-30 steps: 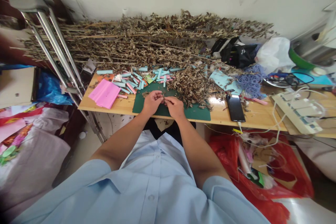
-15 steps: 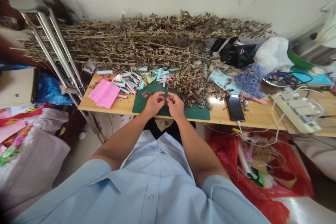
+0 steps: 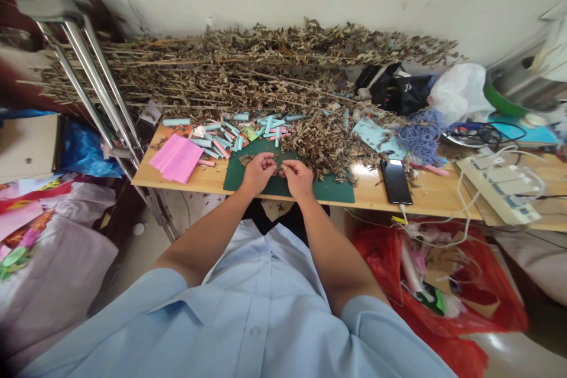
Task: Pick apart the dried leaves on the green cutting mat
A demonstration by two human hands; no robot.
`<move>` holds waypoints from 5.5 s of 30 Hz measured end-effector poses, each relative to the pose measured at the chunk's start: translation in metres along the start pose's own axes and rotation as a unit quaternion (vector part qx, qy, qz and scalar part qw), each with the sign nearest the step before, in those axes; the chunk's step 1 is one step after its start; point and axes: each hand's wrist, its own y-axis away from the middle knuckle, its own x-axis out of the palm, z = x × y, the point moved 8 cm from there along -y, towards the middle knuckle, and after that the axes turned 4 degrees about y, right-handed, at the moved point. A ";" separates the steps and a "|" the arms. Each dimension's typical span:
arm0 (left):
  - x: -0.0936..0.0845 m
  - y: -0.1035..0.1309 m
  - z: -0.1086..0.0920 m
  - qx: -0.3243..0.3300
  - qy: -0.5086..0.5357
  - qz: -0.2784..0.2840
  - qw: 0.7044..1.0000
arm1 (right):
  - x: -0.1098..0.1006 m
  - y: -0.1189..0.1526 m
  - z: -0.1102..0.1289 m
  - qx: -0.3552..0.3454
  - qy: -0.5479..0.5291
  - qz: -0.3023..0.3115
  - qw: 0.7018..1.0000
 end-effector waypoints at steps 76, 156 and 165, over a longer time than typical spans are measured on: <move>0.008 0.009 -0.035 0.122 -0.200 0.047 0.971 | -0.003 0.005 0.005 -0.017 -0.023 -0.014 0.999; -0.001 0.006 -0.025 0.072 -0.141 0.017 0.987 | 0.000 0.005 0.007 -0.028 -0.032 0.000 0.999; -0.002 0.004 -0.017 0.048 -0.111 0.014 0.993 | -0.004 0.001 0.001 -0.024 -0.048 -0.018 0.998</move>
